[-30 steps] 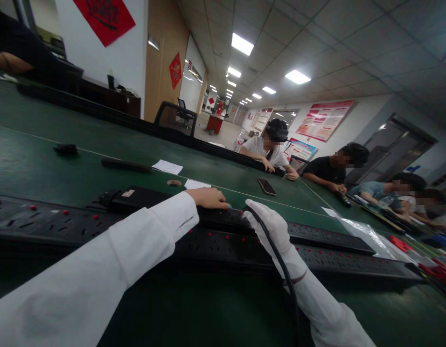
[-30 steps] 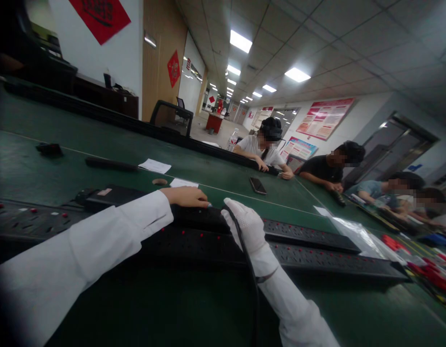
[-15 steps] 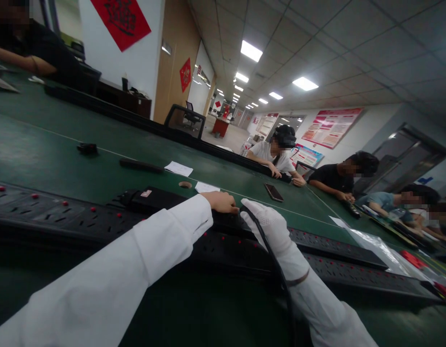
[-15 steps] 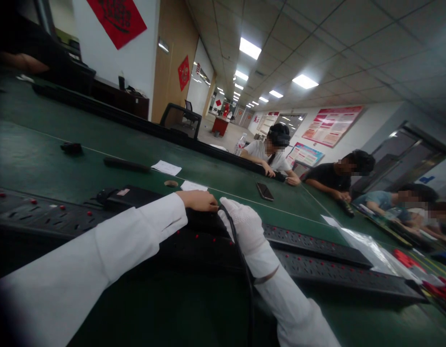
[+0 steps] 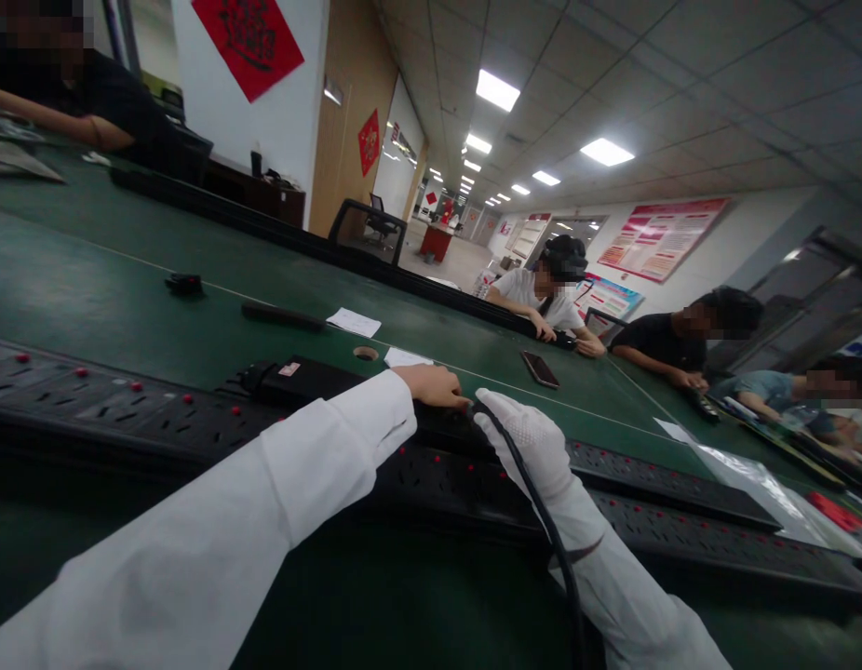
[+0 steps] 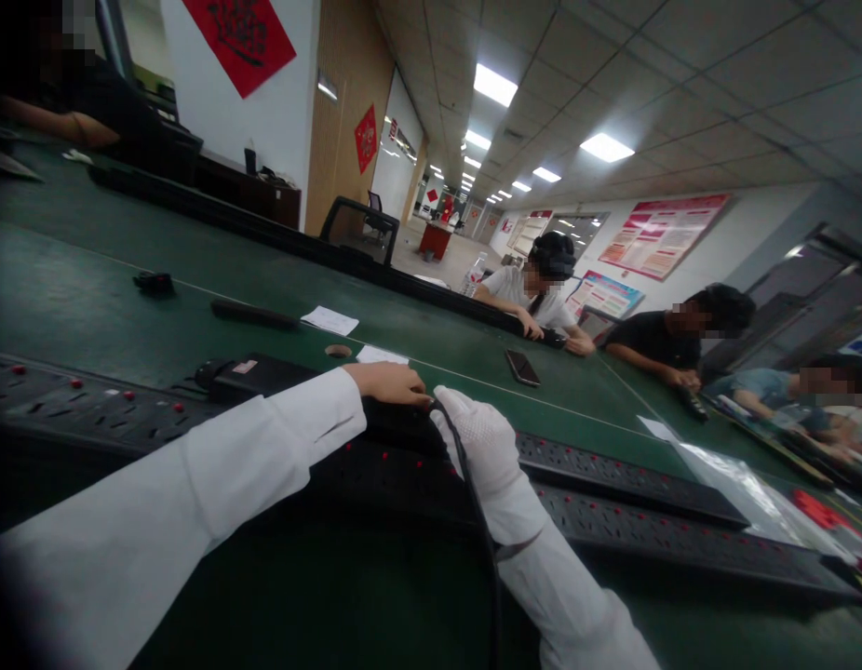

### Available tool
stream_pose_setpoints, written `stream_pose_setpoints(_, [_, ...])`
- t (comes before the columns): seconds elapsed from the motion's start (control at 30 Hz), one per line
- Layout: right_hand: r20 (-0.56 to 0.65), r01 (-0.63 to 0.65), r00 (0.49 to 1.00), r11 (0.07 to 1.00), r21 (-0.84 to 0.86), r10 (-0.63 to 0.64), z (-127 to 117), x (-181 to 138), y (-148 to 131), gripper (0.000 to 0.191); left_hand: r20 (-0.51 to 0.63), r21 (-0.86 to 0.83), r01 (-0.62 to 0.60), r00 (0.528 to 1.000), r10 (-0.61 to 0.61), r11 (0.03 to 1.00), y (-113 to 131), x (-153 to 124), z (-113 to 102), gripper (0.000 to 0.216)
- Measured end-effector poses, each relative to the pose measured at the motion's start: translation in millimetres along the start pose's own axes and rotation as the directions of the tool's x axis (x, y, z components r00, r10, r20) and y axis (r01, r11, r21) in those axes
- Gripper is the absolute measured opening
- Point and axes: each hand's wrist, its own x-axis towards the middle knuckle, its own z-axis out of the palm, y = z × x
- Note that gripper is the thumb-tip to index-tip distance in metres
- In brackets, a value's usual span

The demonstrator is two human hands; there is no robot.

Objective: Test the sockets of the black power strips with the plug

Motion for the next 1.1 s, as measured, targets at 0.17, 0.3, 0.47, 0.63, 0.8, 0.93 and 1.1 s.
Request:
stream_pose_setpoints(0.17, [0.063, 0.094, 0.994, 0.996, -0.001, -0.094, -2, 0, -1, 0.033, -0.014, 0.01, -0.017, 1.0, 0.017, 1.0, -2, 3, 2, 0.055])
stream_pose_setpoints(0.3, [0.078, 0.121, 0.989, 0.993, 0.01, -0.122, -2, 1, -3, 0.034, -0.015, 0.018, -0.025, 1.0, 0.025, 1.0, -2, 3, 3, 0.053])
stream_pose_setpoints(0.47, [0.068, 0.11, 0.991, 0.994, 0.019, -0.111, -5, 1, -5, 0.033, -0.015, -0.003, -0.026, 1.0, 0.026, 1.0, -2, 3, 3, 0.051])
stream_pose_setpoints(0.63, [0.068, 0.102, 0.992, 0.995, 0.003, -0.102, -6, 4, -9, 0.032, -0.005, -0.014, -0.014, 1.0, 0.014, 1.0, -1, 2, 2, 0.049])
stream_pose_setpoints(0.8, [0.106, 0.101, 0.99, 0.993, -0.062, -0.094, 2, 2, -18, 0.035, -0.001, 0.018, -0.021, 1.0, 0.021, 1.0, 0, 1, 1, 0.04])
stream_pose_setpoints(0.93, [0.077, 0.043, 0.996, 0.998, -0.045, -0.039, 6, 0, -19, 0.035, -0.008, 0.011, -0.024, 1.0, 0.025, 1.0, 0, 2, 2, 0.042])
stream_pose_setpoints(1.1, [0.057, 0.009, 0.998, 0.999, 0.037, -0.011, -2, 2, -16, 0.029, -0.014, -0.009, -0.012, 1.0, 0.012, 1.0, 0, 3, 3, 0.048])
